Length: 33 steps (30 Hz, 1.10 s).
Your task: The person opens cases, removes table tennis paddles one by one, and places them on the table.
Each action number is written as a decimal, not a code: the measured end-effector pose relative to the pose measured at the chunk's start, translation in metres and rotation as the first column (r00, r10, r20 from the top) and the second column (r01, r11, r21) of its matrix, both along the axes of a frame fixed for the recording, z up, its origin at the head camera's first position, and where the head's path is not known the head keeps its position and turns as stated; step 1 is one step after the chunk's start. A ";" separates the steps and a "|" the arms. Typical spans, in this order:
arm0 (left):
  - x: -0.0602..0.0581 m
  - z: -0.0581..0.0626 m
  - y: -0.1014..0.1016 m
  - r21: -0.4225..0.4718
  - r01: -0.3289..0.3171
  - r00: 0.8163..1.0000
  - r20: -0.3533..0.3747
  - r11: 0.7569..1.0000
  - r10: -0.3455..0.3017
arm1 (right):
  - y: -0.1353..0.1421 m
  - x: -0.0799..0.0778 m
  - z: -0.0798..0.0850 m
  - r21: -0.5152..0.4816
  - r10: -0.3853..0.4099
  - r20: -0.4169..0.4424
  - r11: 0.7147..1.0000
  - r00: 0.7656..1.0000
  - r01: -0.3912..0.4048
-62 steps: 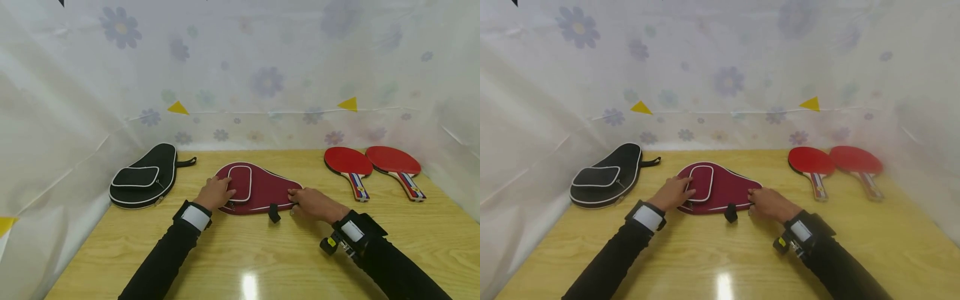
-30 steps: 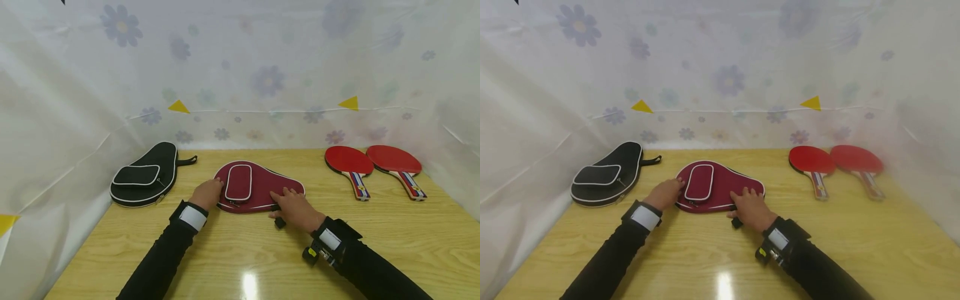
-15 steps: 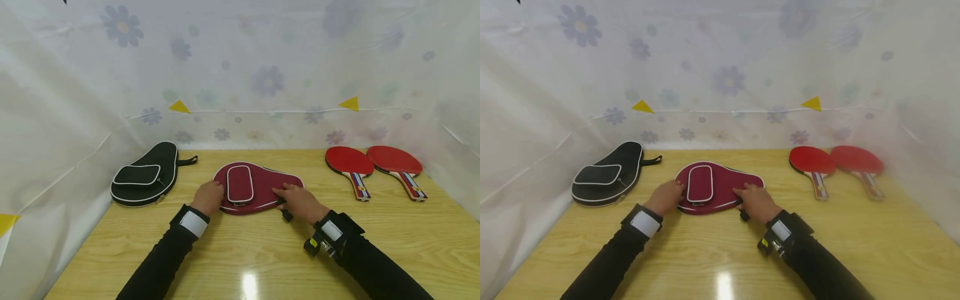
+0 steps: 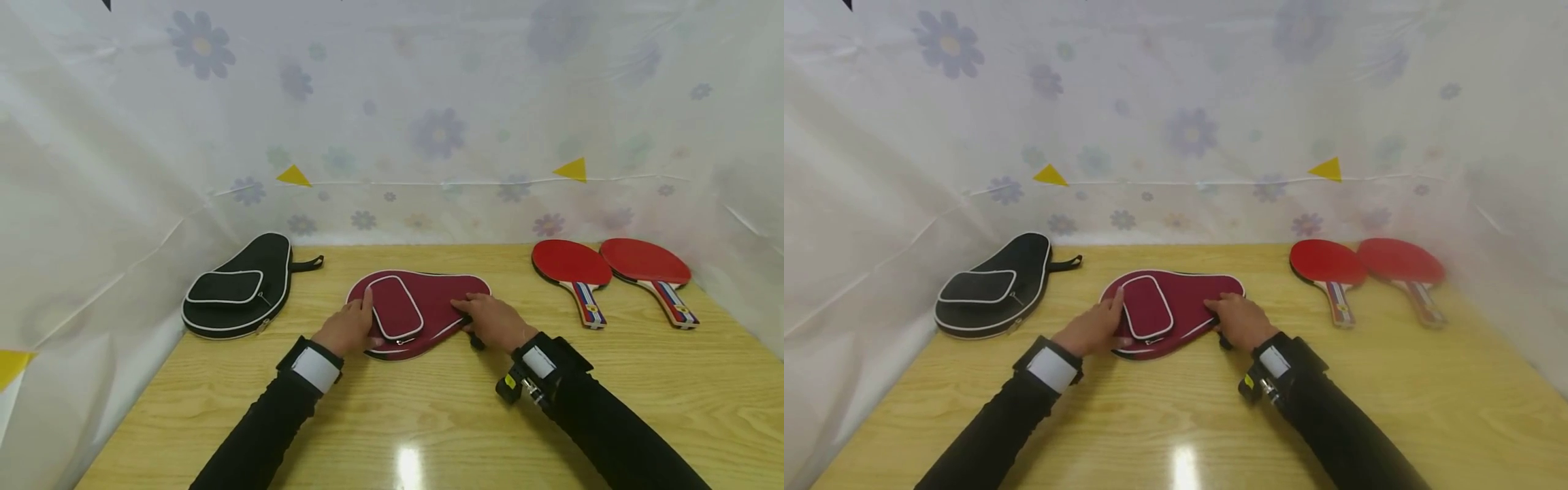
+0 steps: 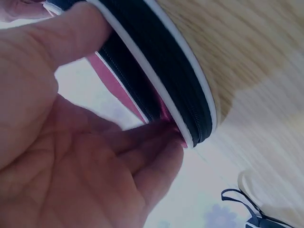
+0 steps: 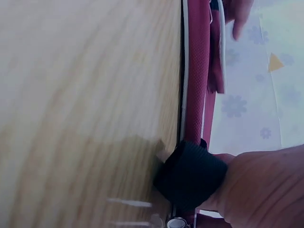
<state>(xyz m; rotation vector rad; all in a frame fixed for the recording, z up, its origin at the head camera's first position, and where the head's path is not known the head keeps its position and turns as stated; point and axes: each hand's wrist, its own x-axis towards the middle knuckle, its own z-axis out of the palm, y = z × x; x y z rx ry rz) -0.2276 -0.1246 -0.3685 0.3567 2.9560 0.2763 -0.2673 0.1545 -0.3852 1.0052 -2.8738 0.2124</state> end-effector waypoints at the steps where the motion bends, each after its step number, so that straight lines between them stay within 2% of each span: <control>1: 0.001 0.000 0.000 0.020 -0.008 1.000 0.007 1.000 0.008 | 0.000 -0.001 0.000 -0.001 -0.002 0.002 1.000 1.000 0.002; 5: 0.004 -0.001 0.000 0.097 -0.007 1.000 0.025 0.995 0.004 | 0.000 -0.006 0.000 0.004 -0.007 0.003 1.000 1.000 0.007; 8: 0.008 0.000 0.003 0.119 0.009 1.000 0.026 0.993 -0.012 | 0.000 -0.011 -0.001 0.008 -0.002 -0.003 1.000 1.000 0.002; 16: 0.015 0.001 0.020 0.010 0.038 0.999 0.005 0.999 -0.038 | -0.004 -0.018 0.000 0.019 -0.039 0.001 0.999 0.999 0.039; 33: 0.024 -0.007 0.050 -0.087 0.010 1.000 -0.014 0.996 -0.011 | -0.018 -0.025 -0.001 0.052 -0.033 -0.036 0.998 0.999 0.035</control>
